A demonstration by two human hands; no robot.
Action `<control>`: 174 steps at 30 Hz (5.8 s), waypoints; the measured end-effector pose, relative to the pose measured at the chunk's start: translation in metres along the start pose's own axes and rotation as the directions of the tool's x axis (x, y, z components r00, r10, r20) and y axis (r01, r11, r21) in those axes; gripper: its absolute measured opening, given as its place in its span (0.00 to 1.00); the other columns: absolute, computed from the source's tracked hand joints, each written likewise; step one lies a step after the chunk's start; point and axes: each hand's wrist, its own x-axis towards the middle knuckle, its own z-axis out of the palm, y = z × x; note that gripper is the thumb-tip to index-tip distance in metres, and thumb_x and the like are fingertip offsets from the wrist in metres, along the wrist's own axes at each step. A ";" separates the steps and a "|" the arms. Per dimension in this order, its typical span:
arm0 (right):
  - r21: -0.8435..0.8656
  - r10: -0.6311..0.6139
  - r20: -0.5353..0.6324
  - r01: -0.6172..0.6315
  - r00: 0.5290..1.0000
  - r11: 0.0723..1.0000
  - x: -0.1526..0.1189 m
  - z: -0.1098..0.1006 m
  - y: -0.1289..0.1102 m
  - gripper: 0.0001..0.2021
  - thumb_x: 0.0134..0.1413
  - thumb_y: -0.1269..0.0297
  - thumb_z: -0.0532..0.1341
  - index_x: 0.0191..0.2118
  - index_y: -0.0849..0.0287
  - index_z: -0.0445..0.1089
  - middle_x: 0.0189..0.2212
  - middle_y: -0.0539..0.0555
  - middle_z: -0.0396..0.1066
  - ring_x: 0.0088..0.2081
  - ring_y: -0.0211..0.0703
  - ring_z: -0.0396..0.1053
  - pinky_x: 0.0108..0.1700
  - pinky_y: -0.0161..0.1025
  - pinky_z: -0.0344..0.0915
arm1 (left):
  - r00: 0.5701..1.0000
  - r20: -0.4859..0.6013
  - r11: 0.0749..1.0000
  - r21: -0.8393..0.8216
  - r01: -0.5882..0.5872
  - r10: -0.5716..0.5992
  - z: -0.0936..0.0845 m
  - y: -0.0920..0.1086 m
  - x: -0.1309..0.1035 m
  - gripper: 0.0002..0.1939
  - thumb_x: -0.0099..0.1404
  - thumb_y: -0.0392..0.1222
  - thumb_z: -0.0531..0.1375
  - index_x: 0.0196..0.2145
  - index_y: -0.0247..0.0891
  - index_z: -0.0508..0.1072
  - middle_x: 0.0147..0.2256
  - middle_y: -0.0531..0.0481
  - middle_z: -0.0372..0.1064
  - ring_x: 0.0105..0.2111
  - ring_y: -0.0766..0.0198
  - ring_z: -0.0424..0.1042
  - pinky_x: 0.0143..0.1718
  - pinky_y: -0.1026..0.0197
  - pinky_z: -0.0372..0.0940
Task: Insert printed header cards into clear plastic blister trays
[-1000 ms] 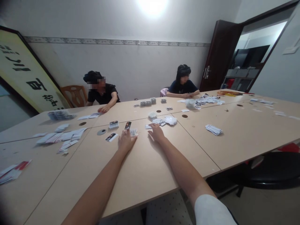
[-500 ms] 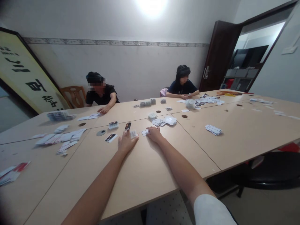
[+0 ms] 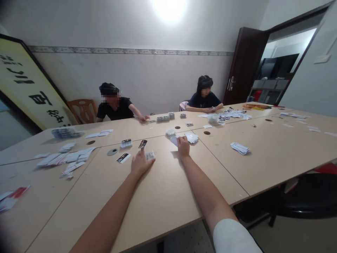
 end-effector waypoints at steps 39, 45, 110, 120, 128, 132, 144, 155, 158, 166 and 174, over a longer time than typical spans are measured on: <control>0.642 -0.145 0.446 -0.203 0.883 0.739 -0.001 0.038 -0.040 0.16 0.52 0.51 0.61 0.25 0.58 0.74 0.18 0.49 0.70 0.25 0.40 0.66 0.32 0.36 0.62 | 0.981 -0.188 0.964 -0.247 -0.094 0.047 0.006 0.011 0.001 0.41 0.58 0.47 0.70 0.62 0.39 0.55 0.59 0.37 0.65 0.60 0.45 0.63 0.57 0.43 0.60; 0.650 -0.205 0.498 -0.207 0.842 0.731 -0.006 0.038 -0.049 0.12 0.53 0.58 0.64 0.41 0.55 0.79 0.35 0.52 0.80 0.36 0.42 0.72 0.39 0.37 0.67 | 0.975 -0.218 0.946 -0.306 -0.110 0.043 0.006 0.008 0.002 0.37 0.66 0.45 0.62 0.66 0.41 0.51 0.60 0.39 0.66 0.62 0.49 0.63 0.60 0.45 0.58; 0.959 0.049 0.275 -0.278 0.960 0.059 0.045 -0.058 -0.116 0.18 0.44 0.52 0.72 0.34 0.56 0.68 0.31 0.51 0.80 0.26 0.39 0.79 0.24 0.28 0.67 | 0.939 -0.014 0.707 -0.654 -0.269 0.345 -0.158 0.032 0.022 0.38 0.47 0.34 0.70 0.54 0.42 0.63 0.31 0.55 0.74 0.27 0.65 0.73 0.28 0.65 0.65; 0.992 -0.003 0.126 -0.126 0.992 -0.031 0.041 -0.113 -0.197 0.11 0.46 0.58 0.72 0.28 0.58 0.72 0.24 0.48 0.76 0.22 0.33 0.73 0.22 0.28 0.69 | 0.879 -0.266 0.726 -0.495 -0.477 0.396 -0.245 0.060 -0.045 0.40 0.51 0.49 0.73 0.59 0.44 0.64 0.47 0.43 0.71 0.37 0.59 0.74 0.29 0.62 0.72; 0.966 0.097 0.257 -0.258 0.962 -0.002 0.041 -0.067 -0.189 0.13 0.39 0.63 0.73 0.32 0.62 0.74 0.23 0.52 0.77 0.21 0.38 0.75 0.27 0.34 0.76 | 0.931 -0.211 0.892 -0.287 -0.350 0.298 -0.238 0.025 -0.030 0.41 0.49 0.60 0.72 0.55 0.37 0.73 0.45 0.39 0.75 0.38 0.55 0.74 0.37 0.55 0.73; 0.973 0.067 0.231 -0.232 0.971 0.013 0.042 -0.072 -0.185 0.20 0.41 0.64 0.72 0.41 0.57 0.67 0.22 0.48 0.76 0.21 0.40 0.76 0.24 0.33 0.74 | 0.952 -0.229 0.895 -0.353 -0.274 0.201 -0.245 0.012 -0.028 0.44 0.50 0.61 0.71 0.59 0.37 0.70 0.47 0.40 0.75 0.39 0.56 0.75 0.38 0.55 0.73; 0.826 -0.022 0.514 -0.502 0.857 -0.258 0.026 -0.082 -0.208 0.13 0.44 0.60 0.70 0.35 0.55 0.69 0.35 0.51 0.73 0.40 0.46 0.77 0.46 0.46 0.76 | 0.923 -0.121 0.850 -0.363 -0.383 0.364 -0.242 0.019 -0.028 0.40 0.56 0.60 0.68 0.62 0.39 0.69 0.56 0.40 0.72 0.49 0.49 0.75 0.50 0.49 0.71; 0.820 0.199 0.521 -0.422 0.830 -0.387 0.017 -0.101 -0.208 0.12 0.51 0.53 0.62 0.38 0.54 0.67 0.43 0.57 0.67 0.49 0.53 0.74 0.47 0.52 0.75 | 0.791 -0.043 0.771 -0.200 -0.605 0.610 -0.210 0.058 -0.021 0.19 0.72 0.43 0.55 0.57 0.51 0.74 0.52 0.44 0.68 0.50 0.58 0.71 0.49 0.55 0.70; 0.818 0.306 0.517 -0.357 0.799 -0.450 0.020 -0.107 -0.212 0.12 0.49 0.56 0.64 0.38 0.54 0.66 0.42 0.55 0.67 0.46 0.48 0.74 0.44 0.47 0.76 | 0.762 -0.095 0.733 -0.222 -0.644 0.641 -0.209 0.068 -0.026 0.21 0.71 0.36 0.55 0.58 0.50 0.73 0.54 0.45 0.69 0.51 0.59 0.72 0.52 0.54 0.70; 0.894 0.398 0.433 -0.329 0.809 -0.304 0.020 -0.111 -0.202 0.23 0.49 0.44 0.63 0.48 0.50 0.66 0.46 0.57 0.67 0.46 0.50 0.72 0.43 0.47 0.75 | 0.745 -0.301 0.703 -0.254 -0.664 0.595 -0.199 0.101 -0.045 0.12 0.69 0.40 0.60 0.47 0.41 0.79 0.45 0.48 0.79 0.46 0.57 0.78 0.49 0.54 0.73; 0.937 0.297 0.342 -0.298 0.892 -0.183 0.014 -0.109 -0.201 0.23 0.49 0.45 0.61 0.48 0.49 0.66 0.49 0.57 0.66 0.54 0.53 0.69 0.45 0.48 0.74 | 0.780 -0.345 0.693 -0.362 -0.624 0.522 -0.195 0.100 -0.042 0.09 0.64 0.38 0.63 0.42 0.40 0.81 0.38 0.49 0.81 0.36 0.59 0.80 0.41 0.58 0.76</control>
